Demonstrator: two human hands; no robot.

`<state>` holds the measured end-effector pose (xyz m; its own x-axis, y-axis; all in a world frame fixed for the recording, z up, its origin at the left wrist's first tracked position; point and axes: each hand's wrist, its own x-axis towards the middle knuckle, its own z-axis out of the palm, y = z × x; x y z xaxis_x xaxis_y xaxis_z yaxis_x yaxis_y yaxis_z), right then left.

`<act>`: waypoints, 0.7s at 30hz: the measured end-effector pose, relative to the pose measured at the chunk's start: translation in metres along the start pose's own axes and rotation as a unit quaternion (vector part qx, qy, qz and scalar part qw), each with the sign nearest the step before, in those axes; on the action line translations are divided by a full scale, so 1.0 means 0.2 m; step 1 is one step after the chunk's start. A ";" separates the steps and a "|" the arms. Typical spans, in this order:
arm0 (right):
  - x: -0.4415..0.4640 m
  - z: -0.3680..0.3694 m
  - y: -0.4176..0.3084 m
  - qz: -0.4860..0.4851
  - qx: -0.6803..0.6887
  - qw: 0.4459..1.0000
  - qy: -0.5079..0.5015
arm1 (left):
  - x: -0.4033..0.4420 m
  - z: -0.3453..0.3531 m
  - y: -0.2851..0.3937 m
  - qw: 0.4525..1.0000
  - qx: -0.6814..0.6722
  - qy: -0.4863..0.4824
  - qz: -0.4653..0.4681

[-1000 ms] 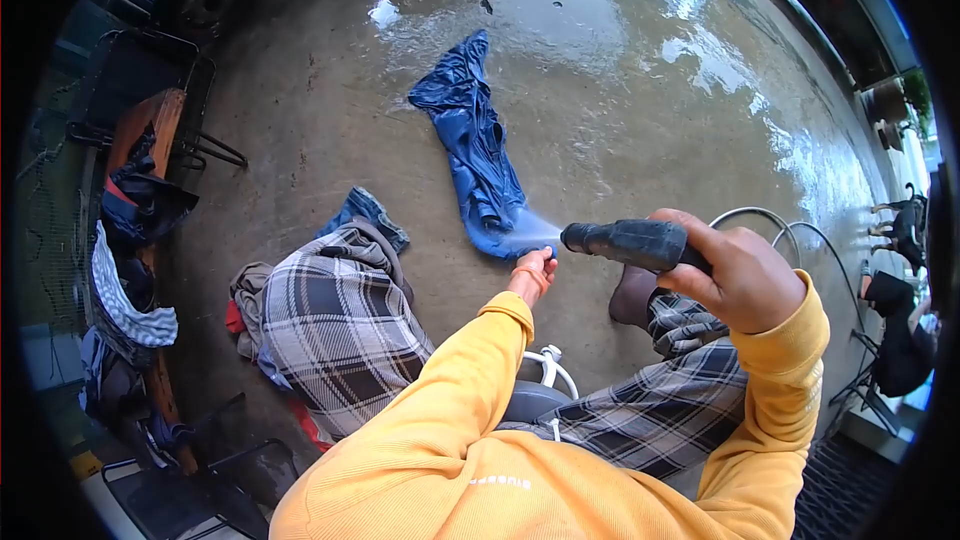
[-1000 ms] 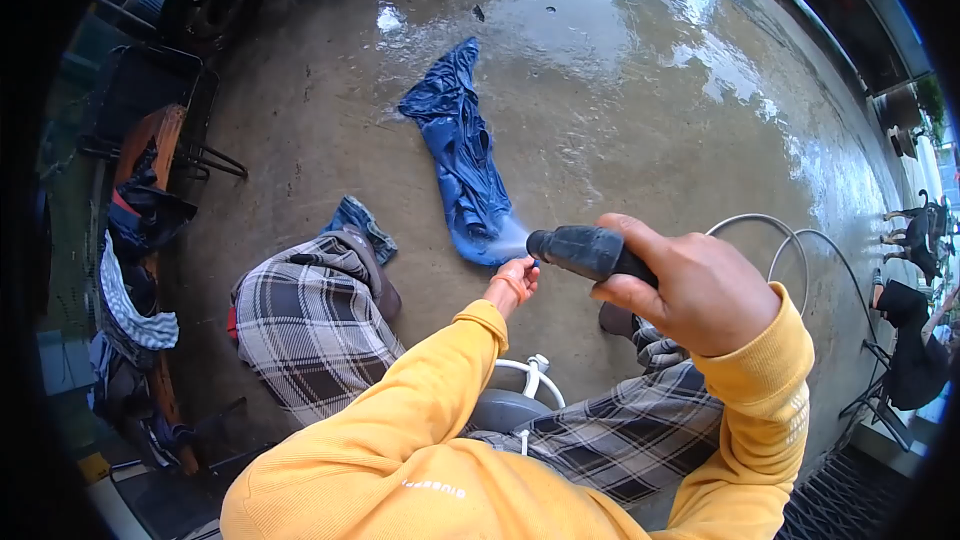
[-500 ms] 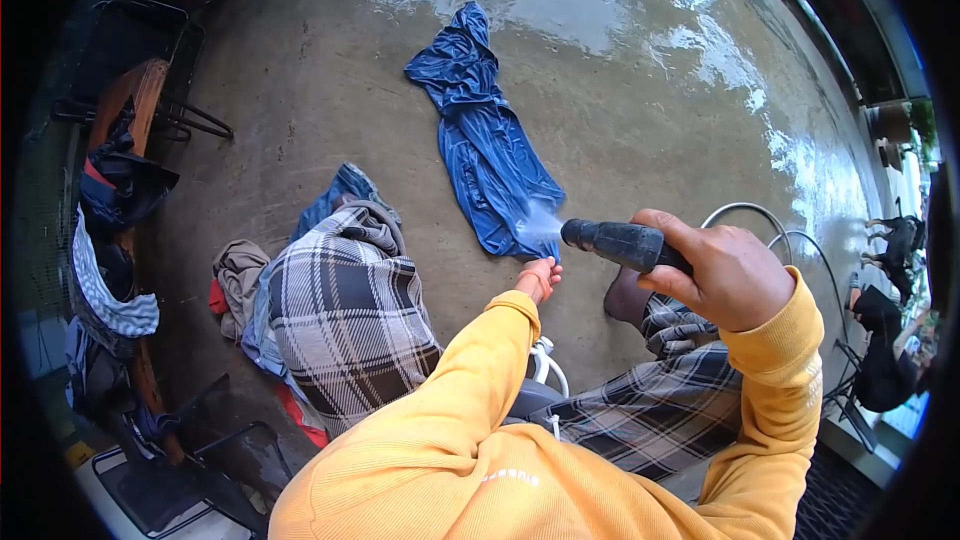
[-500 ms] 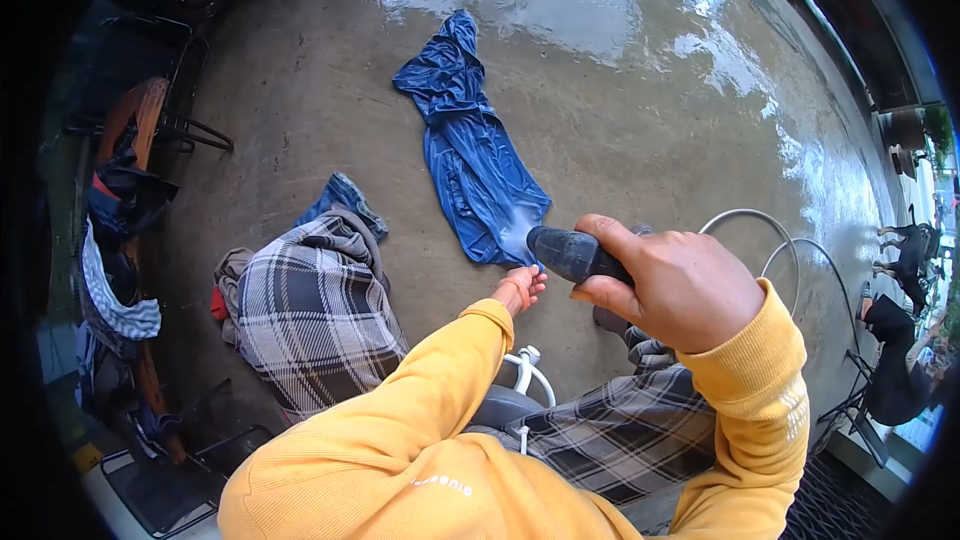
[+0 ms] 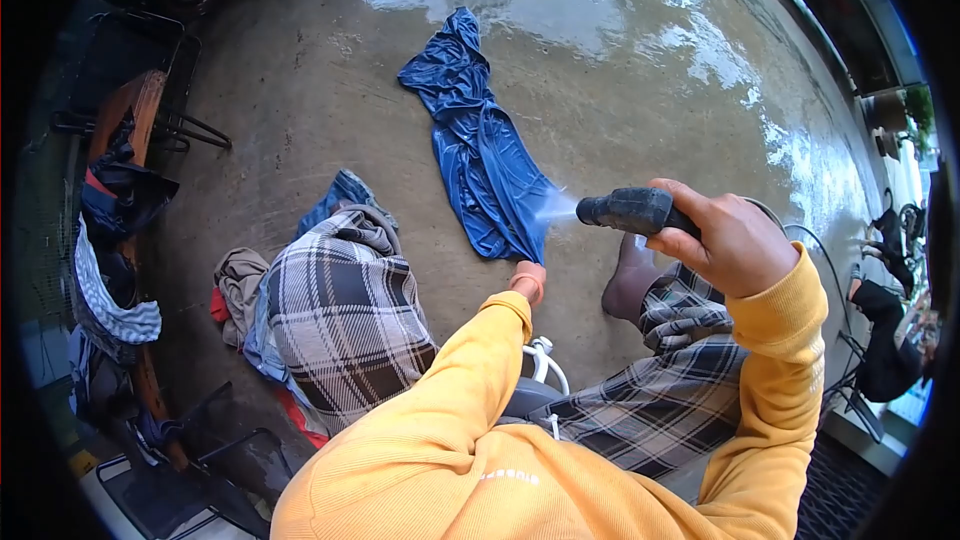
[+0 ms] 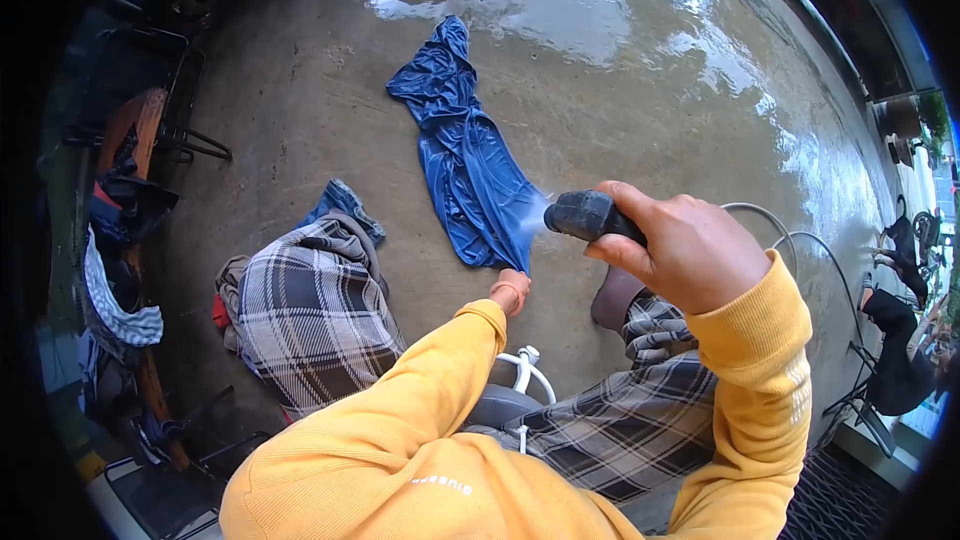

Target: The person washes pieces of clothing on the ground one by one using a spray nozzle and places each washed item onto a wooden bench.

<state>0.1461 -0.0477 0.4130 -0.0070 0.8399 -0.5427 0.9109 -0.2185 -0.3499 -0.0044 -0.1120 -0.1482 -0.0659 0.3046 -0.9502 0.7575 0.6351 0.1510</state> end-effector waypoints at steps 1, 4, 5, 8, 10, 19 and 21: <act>0.01 0.01 0.02 -0.004 0.015 1.000 0.009 | 0.01 0.00 0.00 1.000 0.012 0.024 -0.006; 0.04 0.06 0.07 -0.040 0.054 0.995 0.076 | -0.23 -0.19 0.05 0.999 -0.028 0.035 -0.012; 0.04 0.08 0.08 -0.073 0.079 0.985 0.134 | -0.29 -0.24 0.06 0.997 -0.074 0.024 -0.011; 0.02 0.06 0.06 -0.070 0.078 0.985 0.139 | -0.40 -0.32 0.08 0.989 -0.100 0.109 0.001; 0.02 0.03 0.05 -0.057 0.069 0.990 0.112 | -0.49 -0.36 0.12 0.981 -0.128 0.143 0.014; 0.00 0.05 0.05 -0.076 0.073 0.983 0.151 | -0.41 -0.52 0.47 0.875 0.286 0.125 0.371; -0.02 0.02 0.03 -0.064 0.053 0.989 0.125 | -0.44 -0.51 0.47 0.867 0.316 0.107 0.369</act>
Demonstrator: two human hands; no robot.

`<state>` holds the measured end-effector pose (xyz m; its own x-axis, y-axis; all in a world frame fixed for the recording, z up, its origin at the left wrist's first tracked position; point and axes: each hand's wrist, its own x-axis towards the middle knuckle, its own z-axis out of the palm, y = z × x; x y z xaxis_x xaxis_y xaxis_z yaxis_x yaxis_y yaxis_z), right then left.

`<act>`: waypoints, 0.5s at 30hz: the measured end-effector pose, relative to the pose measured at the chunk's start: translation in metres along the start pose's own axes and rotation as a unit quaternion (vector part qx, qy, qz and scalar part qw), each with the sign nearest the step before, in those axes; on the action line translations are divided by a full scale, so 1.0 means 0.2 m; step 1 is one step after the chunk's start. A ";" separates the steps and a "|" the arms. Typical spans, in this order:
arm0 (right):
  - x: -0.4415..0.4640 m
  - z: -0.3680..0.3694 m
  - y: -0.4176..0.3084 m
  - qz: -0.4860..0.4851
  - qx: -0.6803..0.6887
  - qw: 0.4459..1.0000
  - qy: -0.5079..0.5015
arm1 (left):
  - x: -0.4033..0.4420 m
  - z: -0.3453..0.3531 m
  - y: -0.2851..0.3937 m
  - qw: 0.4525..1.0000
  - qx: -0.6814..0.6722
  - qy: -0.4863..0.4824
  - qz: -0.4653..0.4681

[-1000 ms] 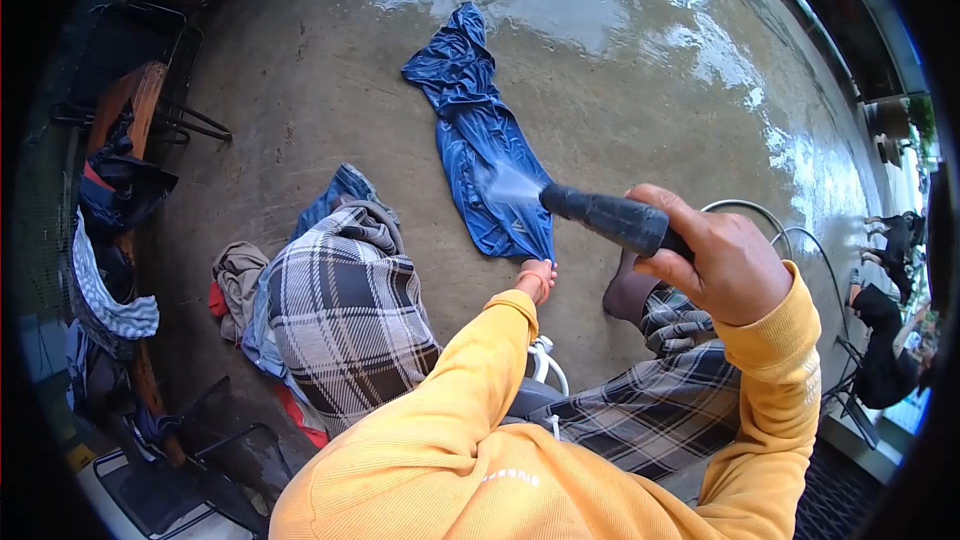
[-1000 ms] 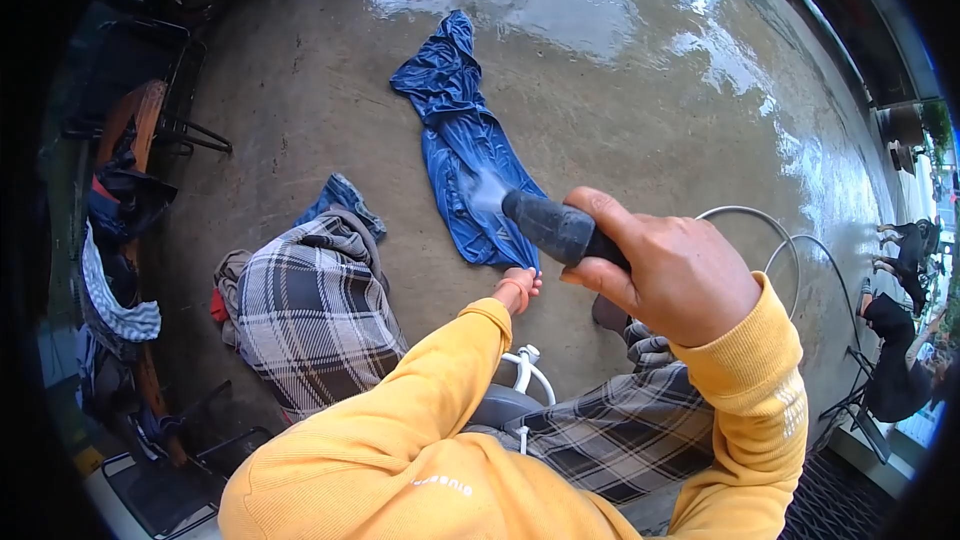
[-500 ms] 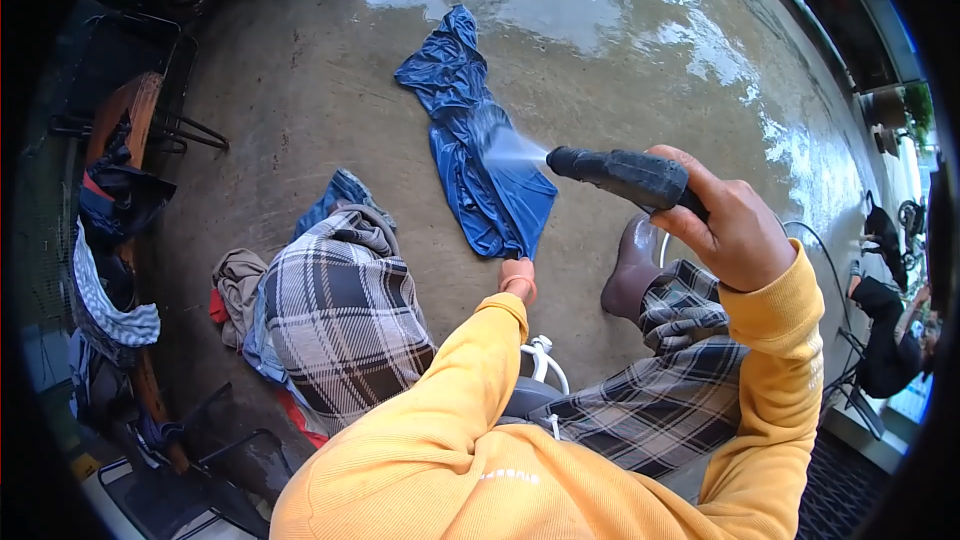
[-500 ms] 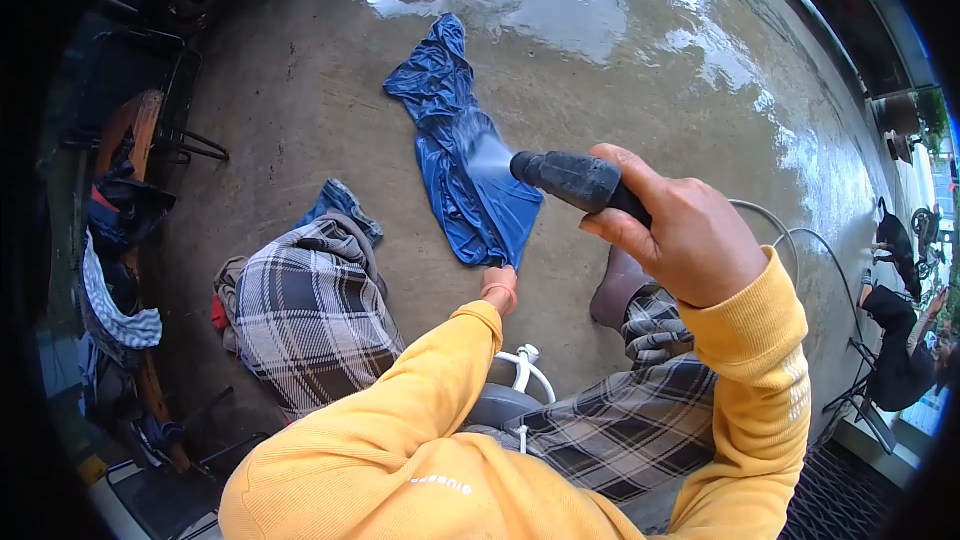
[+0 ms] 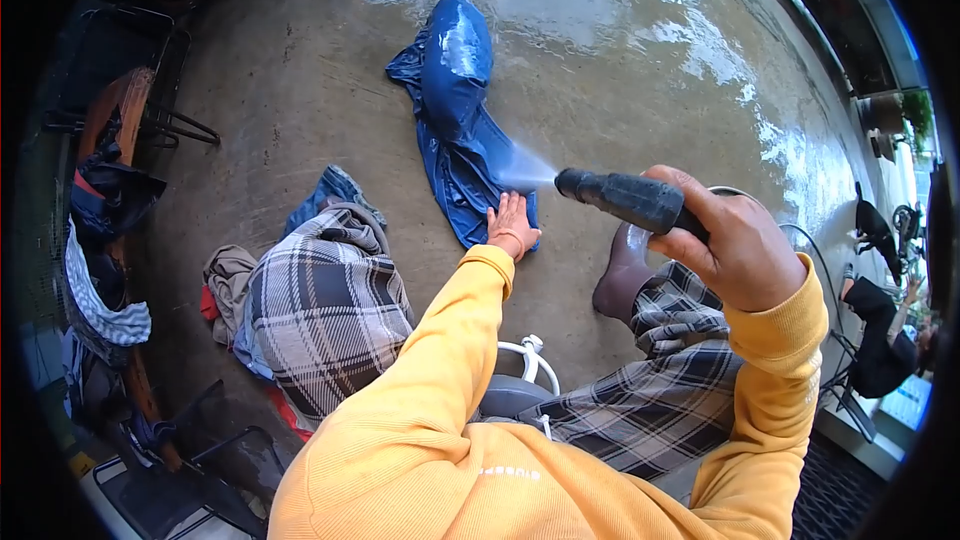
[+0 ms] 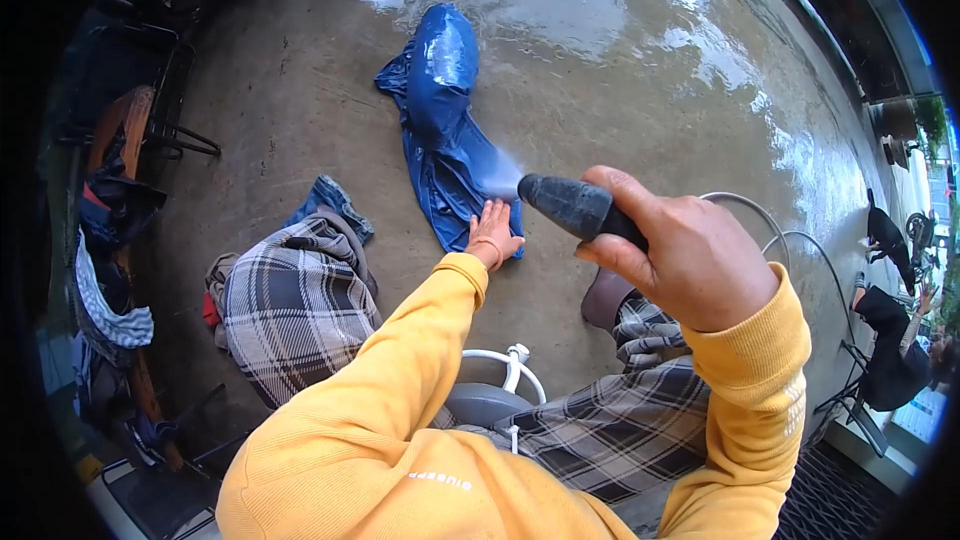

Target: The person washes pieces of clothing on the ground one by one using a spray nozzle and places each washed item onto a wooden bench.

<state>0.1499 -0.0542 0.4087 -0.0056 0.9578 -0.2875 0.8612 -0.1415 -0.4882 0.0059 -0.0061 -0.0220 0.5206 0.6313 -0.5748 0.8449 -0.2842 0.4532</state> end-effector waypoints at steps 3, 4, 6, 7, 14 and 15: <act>0.01 0.00 -0.01 0.032 0.005 0.995 -0.093 | -0.11 -0.02 0.09 0.991 0.068 -0.114 0.004; 0.02 0.00 -0.02 0.029 0.006 0.995 -0.090 | -0.12 0.00 0.09 0.991 0.070 -0.112 0.003; 0.03 0.01 -0.05 -0.006 -0.014 0.999 -0.038 | -0.15 0.05 0.08 0.989 0.053 -0.126 0.049; 0.03 0.01 -0.06 -0.005 -0.015 0.999 -0.038 | -0.17 0.05 0.08 0.989 0.058 -0.126 0.056; 0.04 -0.02 -0.15 -0.025 -0.029 0.999 0.000 | -0.27 0.03 0.09 0.978 0.041 -0.190 0.080; 0.04 -0.03 -0.16 0.004 -0.054 0.996 -0.067 | -0.28 0.06 0.08 0.973 0.039 -0.207 0.092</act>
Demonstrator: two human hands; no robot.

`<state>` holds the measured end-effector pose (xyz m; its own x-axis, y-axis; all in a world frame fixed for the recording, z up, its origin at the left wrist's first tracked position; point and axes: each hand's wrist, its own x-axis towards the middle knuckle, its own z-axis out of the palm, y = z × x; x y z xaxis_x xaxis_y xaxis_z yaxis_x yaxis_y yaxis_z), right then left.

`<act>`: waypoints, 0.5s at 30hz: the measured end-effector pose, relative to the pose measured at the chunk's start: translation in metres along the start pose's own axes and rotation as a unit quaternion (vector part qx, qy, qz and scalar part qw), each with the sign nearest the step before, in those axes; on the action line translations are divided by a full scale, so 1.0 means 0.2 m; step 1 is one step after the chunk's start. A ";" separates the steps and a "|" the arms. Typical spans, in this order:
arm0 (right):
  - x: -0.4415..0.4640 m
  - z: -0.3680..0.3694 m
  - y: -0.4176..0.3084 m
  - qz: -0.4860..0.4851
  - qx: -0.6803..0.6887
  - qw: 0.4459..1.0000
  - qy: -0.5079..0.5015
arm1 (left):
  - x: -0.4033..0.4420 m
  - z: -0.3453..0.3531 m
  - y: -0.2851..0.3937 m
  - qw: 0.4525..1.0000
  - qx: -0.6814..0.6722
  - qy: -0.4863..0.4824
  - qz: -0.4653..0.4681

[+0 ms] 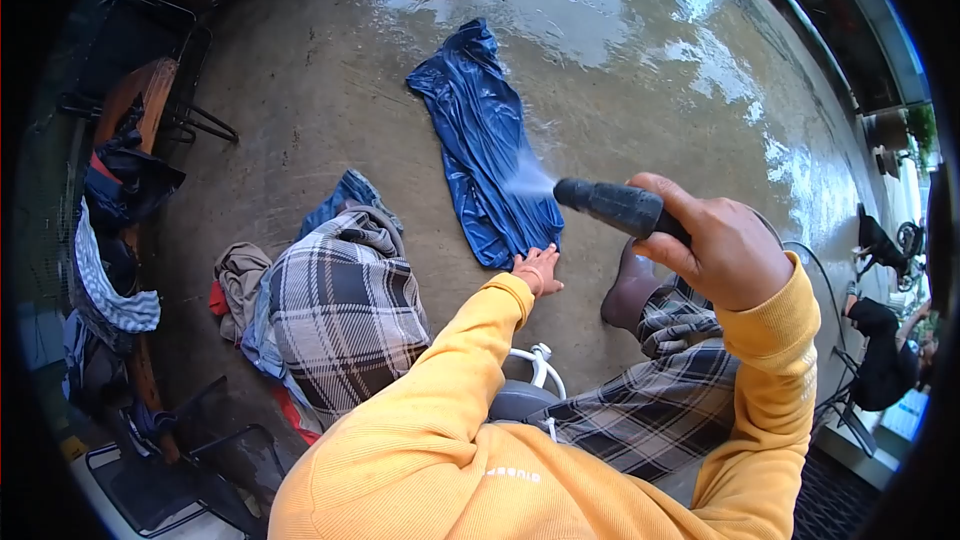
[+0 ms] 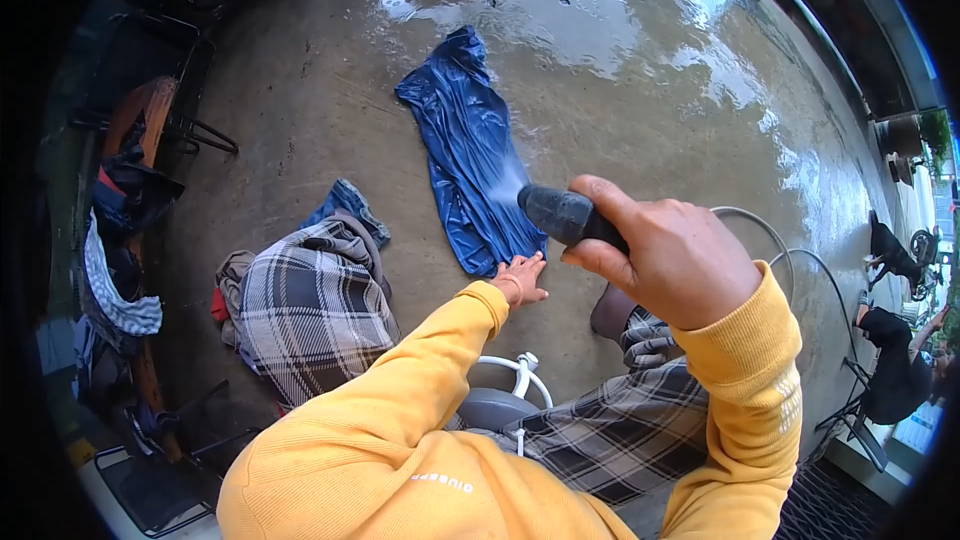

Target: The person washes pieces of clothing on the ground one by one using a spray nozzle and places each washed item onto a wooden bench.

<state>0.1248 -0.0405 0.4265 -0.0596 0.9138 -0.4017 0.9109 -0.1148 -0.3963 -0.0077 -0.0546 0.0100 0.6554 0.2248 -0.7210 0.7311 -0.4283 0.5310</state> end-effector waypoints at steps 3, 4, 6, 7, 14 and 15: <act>0.02 0.03 0.01 0.012 -0.017 0.998 -0.055 | -0.04 0.09 0.04 0.999 -0.010 -0.025 0.026; 0.04 0.04 0.01 -0.006 -0.004 0.999 -0.041 | -0.07 0.12 0.06 0.998 0.033 -0.036 0.033; 0.06 0.03 -0.03 -0.024 0.019 0.999 -0.012 | -0.08 0.15 0.09 0.999 0.033 -0.023 0.034; 0.07 0.03 -0.04 -0.040 0.047 0.998 0.017 | -0.07 0.15 0.08 0.999 0.030 -0.026 0.033; 0.05 0.03 -0.07 -0.057 -0.013 0.998 0.009 | -0.03 0.22 -0.11 0.886 -0.192 0.419 -0.047; 0.05 0.04 -0.08 -0.042 -0.027 0.998 -0.037 | -0.05 0.22 -0.13 0.823 -0.222 0.504 -0.136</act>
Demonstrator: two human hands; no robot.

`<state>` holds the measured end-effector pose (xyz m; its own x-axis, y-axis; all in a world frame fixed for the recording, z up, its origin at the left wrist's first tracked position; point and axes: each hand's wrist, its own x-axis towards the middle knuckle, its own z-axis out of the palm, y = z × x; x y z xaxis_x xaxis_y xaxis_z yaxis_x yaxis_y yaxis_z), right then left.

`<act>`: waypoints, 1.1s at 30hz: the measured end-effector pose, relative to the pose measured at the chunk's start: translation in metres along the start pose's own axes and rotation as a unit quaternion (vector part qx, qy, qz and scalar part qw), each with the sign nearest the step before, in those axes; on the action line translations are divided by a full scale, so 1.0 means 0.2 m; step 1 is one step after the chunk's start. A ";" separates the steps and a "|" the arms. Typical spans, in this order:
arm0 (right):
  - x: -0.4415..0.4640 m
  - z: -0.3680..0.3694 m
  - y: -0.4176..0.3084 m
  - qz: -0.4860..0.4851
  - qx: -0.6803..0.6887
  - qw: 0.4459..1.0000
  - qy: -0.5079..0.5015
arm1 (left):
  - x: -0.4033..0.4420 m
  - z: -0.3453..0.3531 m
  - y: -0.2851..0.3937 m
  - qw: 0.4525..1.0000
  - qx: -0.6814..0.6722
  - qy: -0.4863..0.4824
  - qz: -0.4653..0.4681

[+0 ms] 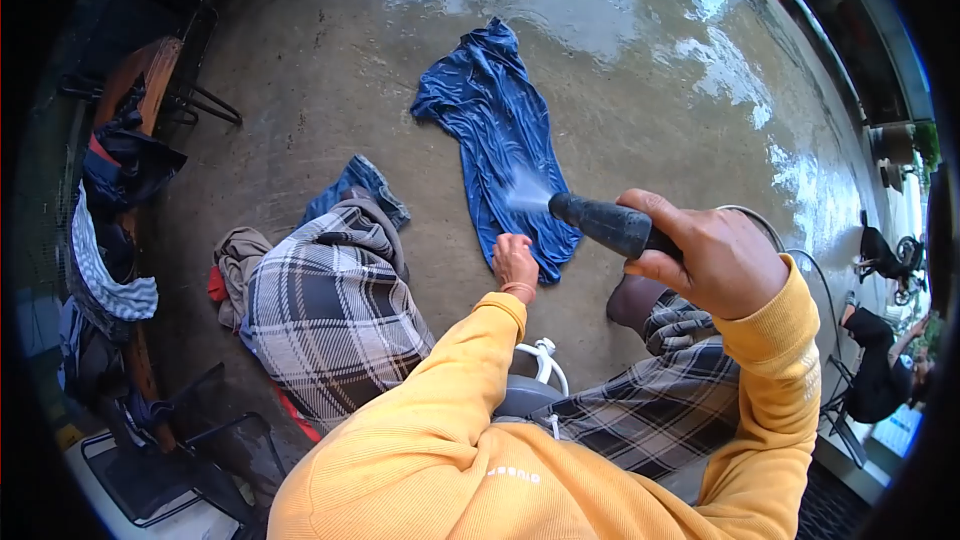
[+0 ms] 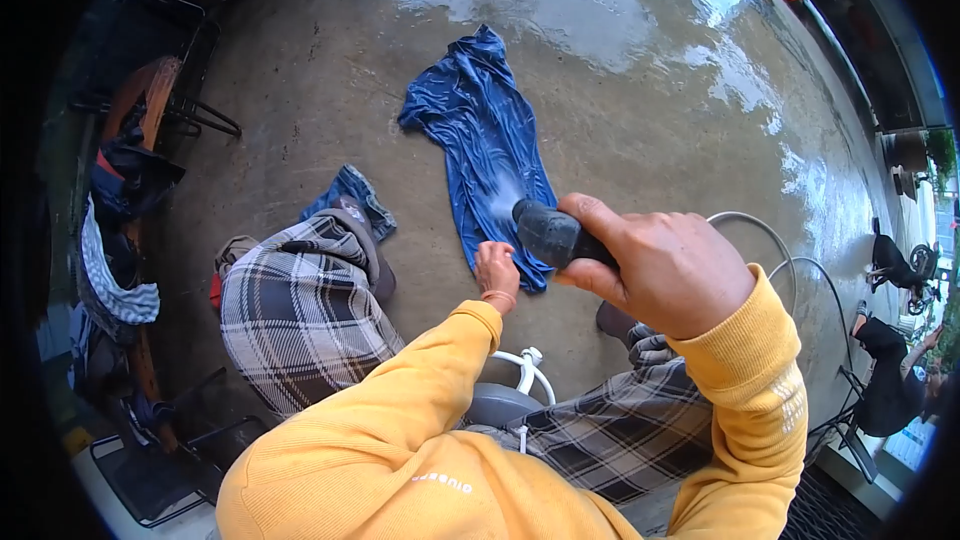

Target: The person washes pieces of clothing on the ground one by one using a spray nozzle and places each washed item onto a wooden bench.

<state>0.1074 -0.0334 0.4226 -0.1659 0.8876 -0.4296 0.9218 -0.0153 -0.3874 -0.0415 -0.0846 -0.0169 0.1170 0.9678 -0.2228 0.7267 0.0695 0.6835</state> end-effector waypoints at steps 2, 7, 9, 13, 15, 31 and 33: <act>0.01 0.03 -0.01 0.010 -0.008 0.999 -0.048 | 0.08 -0.04 -0.10 0.992 0.006 0.091 -0.088; 0.03 0.09 -0.02 -0.020 0.014 0.998 -0.060 | 0.22 -0.12 -0.27 0.976 0.047 0.058 -0.206; 0.03 0.11 -0.02 -0.040 0.029 0.999 -0.020 | 0.27 -0.14 -0.33 0.975 -0.010 0.066 -0.213; 0.01 0.09 -0.05 -0.063 0.036 0.997 0.039 | 0.35 -0.20 -0.37 0.956 0.013 -0.053 -0.289; -0.01 0.06 -0.06 -0.046 0.030 0.998 0.006 | 0.34 -0.20 -0.40 0.956 -0.009 -0.029 -0.290; -0.07 0.01 -0.05 0.012 0.008 0.998 -0.057 | 0.12 -0.25 -0.26 0.961 0.182 -0.187 0.090; -0.08 0.02 -0.03 0.021 -0.004 0.998 -0.057 | 0.13 -0.21 -0.30 0.963 0.174 -0.182 0.097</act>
<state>0.1024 -0.0492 0.4289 -0.1652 0.8282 -0.5355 0.9316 -0.0472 -0.3605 -0.1109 -0.0536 -0.0345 0.4559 0.8018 -0.3864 0.8431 -0.2501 0.4760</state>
